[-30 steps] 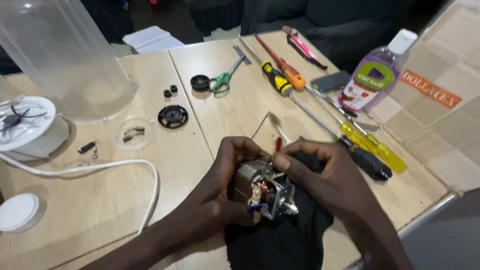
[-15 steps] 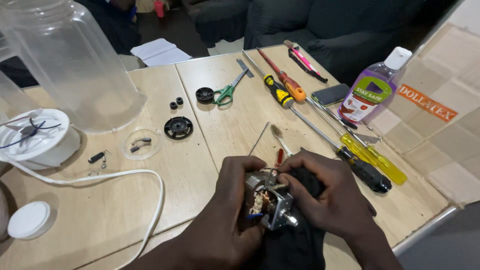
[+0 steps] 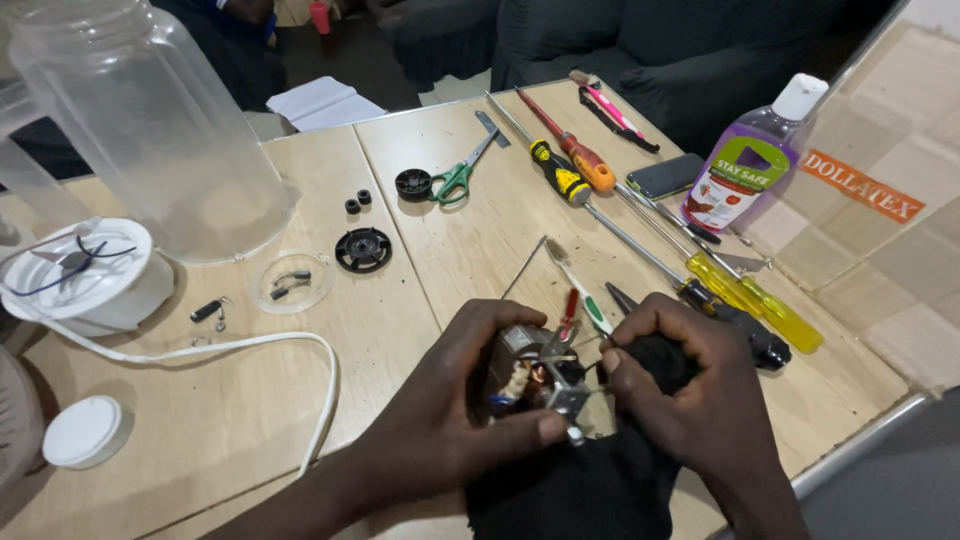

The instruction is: The person holds a small electric motor and uses a screwdriver to adjust internal components. They then use a black cloth to wipe the motor's exterior and shaft while continuing to manipulate the device with their hands.

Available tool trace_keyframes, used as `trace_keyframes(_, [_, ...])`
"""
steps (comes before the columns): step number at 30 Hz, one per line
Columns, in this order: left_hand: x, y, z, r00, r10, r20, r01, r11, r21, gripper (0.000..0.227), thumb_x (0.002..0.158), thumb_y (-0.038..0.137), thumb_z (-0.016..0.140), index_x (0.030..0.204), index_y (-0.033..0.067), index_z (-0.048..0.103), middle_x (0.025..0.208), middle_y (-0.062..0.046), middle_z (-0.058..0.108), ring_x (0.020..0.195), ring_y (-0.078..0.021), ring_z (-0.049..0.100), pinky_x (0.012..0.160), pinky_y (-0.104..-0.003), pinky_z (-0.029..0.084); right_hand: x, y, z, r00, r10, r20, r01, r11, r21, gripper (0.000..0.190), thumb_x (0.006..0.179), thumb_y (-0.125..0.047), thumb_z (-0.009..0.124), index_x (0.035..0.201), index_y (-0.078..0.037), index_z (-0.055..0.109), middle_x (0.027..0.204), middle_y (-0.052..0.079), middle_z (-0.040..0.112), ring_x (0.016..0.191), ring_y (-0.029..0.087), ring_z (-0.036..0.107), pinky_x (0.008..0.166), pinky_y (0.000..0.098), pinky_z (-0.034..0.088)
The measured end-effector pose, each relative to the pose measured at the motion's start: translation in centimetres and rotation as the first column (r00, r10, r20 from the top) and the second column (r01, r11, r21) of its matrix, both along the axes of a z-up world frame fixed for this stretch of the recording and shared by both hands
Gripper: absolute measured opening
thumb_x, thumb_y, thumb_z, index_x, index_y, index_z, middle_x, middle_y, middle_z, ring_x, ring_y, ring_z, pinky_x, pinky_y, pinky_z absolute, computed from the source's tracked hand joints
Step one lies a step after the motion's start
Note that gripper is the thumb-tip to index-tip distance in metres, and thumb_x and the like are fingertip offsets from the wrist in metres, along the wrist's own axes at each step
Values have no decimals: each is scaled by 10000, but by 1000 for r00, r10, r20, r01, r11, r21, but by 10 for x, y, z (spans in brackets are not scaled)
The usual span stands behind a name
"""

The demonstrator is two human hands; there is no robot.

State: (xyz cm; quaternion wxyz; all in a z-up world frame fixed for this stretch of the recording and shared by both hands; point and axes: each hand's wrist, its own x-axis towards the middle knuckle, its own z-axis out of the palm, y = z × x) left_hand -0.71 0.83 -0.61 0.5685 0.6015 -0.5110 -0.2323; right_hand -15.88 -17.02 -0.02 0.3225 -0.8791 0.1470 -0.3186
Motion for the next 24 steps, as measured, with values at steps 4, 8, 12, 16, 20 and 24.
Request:
trace_keyframes(4, [-2,6,13,867,-88,-490,150,985,89,672,662,200,715,1293,101,506,1099,-108,676,880,-177,685,727,-267,525,-9,8,7,974,214,74,-214,977,-9,185,895,-250,642,765,-131,583,703,-6,618,627,129,576,624,280,448])
trace_keyframes(8, [2,4,9,895,-106,-434,120,993,4,650,678,160,583,1318,89,492,1069,-84,620,893,-170,607,740,-300,501,-7,19,8,893,445,61,-444,896,-31,97,879,-186,666,818,-111,666,764,27,702,677,174,686,672,290,538])
trace_keyframes(12, [-2,2,10,603,-168,-780,102,986,-134,606,606,-16,478,1204,9,575,1104,-161,587,883,-221,539,635,-341,502,-2,22,8,897,440,-37,-442,893,-89,93,889,-172,674,817,-115,690,754,9,705,659,164,689,643,281,522])
trace_keyframes(16, [10,7,7,928,-177,-328,156,984,-89,587,835,406,646,1315,88,535,1076,-30,586,955,-136,558,810,-275,446,1,26,7,893,449,-26,-447,882,-146,79,896,-167,702,838,-113,694,753,-6,699,664,152,680,632,270,505])
trace_keyframes(20, [10,6,15,978,-32,-208,50,996,80,553,812,443,679,1265,140,582,1004,-1,635,912,-107,603,826,-247,484,-14,7,-8,938,339,72,-347,925,157,206,827,-239,706,962,-89,662,826,32,690,742,145,666,712,275,511])
trace_keyframes(24, [11,5,10,989,-42,-141,47,998,30,511,831,374,675,1271,144,556,1052,-15,638,933,-115,598,829,-260,483,-12,-19,-4,948,178,262,-309,710,633,336,750,-259,675,958,-97,466,865,190,621,775,252,547,642,357,441])
